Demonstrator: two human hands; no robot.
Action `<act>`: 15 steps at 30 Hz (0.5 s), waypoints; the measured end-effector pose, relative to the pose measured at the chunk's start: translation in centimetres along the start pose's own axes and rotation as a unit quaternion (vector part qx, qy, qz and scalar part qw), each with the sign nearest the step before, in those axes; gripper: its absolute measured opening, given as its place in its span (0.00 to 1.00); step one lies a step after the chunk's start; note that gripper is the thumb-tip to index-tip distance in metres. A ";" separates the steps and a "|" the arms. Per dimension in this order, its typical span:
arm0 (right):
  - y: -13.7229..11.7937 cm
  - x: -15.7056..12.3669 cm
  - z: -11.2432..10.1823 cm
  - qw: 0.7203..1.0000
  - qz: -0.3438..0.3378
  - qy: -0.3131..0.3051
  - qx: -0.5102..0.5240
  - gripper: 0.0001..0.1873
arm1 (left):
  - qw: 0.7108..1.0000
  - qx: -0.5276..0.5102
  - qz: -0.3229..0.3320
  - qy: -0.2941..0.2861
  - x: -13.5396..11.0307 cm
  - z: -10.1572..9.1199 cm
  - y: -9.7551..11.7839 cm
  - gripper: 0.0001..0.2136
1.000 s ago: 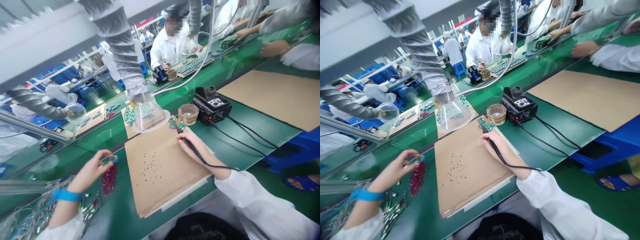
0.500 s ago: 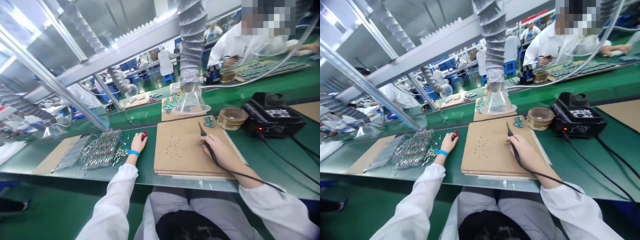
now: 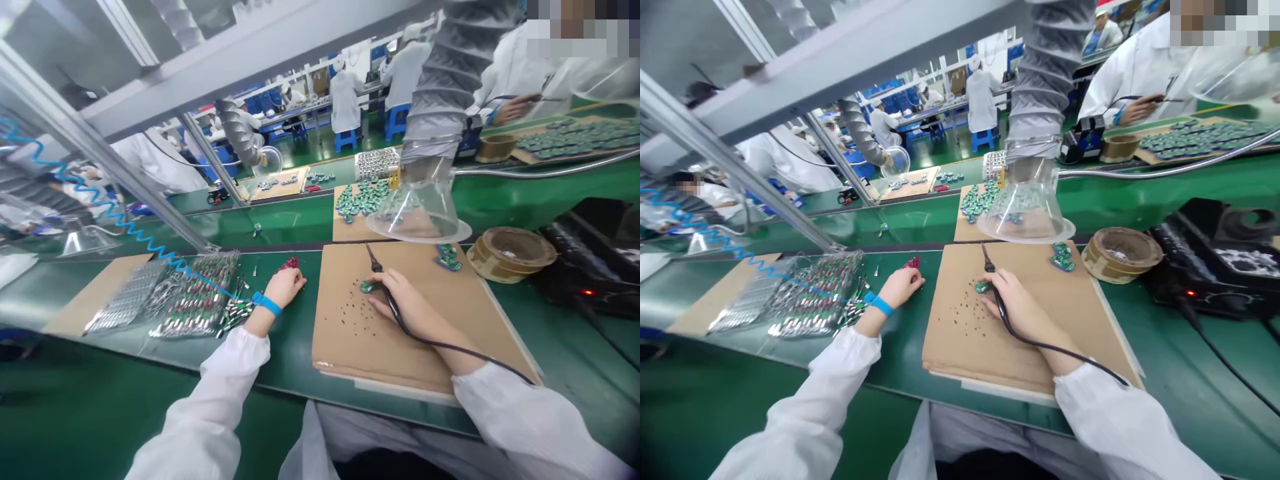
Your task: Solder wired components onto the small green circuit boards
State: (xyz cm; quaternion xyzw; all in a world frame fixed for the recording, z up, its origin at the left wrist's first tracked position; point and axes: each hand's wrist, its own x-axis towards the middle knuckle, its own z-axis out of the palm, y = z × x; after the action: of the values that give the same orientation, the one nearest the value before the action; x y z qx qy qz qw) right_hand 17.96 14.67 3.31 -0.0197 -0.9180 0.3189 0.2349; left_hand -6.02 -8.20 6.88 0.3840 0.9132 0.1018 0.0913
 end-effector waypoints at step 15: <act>-0.5 -0.2 0.0 0.994 0.102 -0.046 0.011 0.23 | 0.988 0.002 0.064 -0.138 0.8 -1.9 -1.3 0.08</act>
State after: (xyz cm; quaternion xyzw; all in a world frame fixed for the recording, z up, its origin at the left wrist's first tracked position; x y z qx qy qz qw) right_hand 18.23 14.19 3.50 -0.0956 -0.9176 0.3517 0.1590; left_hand -7.95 -8.76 8.27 0.4525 0.8653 0.0521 0.2091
